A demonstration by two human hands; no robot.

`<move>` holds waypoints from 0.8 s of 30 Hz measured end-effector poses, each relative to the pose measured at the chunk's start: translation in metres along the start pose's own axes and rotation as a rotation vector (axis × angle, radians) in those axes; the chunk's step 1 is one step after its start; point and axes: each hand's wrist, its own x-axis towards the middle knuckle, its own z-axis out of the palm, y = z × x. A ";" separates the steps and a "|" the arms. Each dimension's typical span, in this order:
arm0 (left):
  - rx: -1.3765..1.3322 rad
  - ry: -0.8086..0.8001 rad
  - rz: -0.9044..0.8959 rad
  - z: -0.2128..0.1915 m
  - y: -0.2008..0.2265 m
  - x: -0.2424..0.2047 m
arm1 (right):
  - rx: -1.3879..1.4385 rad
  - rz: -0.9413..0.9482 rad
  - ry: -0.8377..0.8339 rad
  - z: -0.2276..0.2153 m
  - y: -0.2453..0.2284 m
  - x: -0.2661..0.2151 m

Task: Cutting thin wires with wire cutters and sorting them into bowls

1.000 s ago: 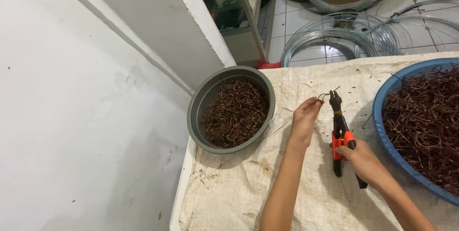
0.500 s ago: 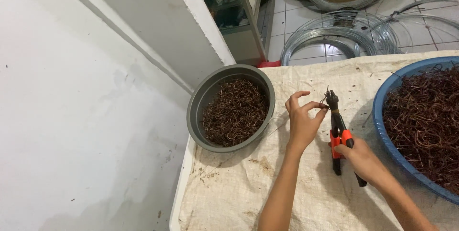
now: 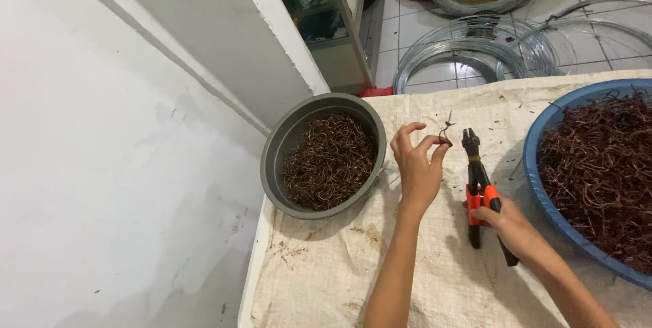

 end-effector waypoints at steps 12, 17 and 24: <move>-0.038 -0.029 -0.116 -0.018 0.013 0.008 | -0.305 -0.018 0.121 0.005 0.005 -0.010; -0.069 0.029 -0.117 -0.025 0.019 0.011 | -0.370 -0.255 0.113 -0.005 0.032 0.011; -0.097 0.010 -0.151 -0.027 0.021 0.009 | -0.154 0.103 -0.045 0.002 0.005 -0.017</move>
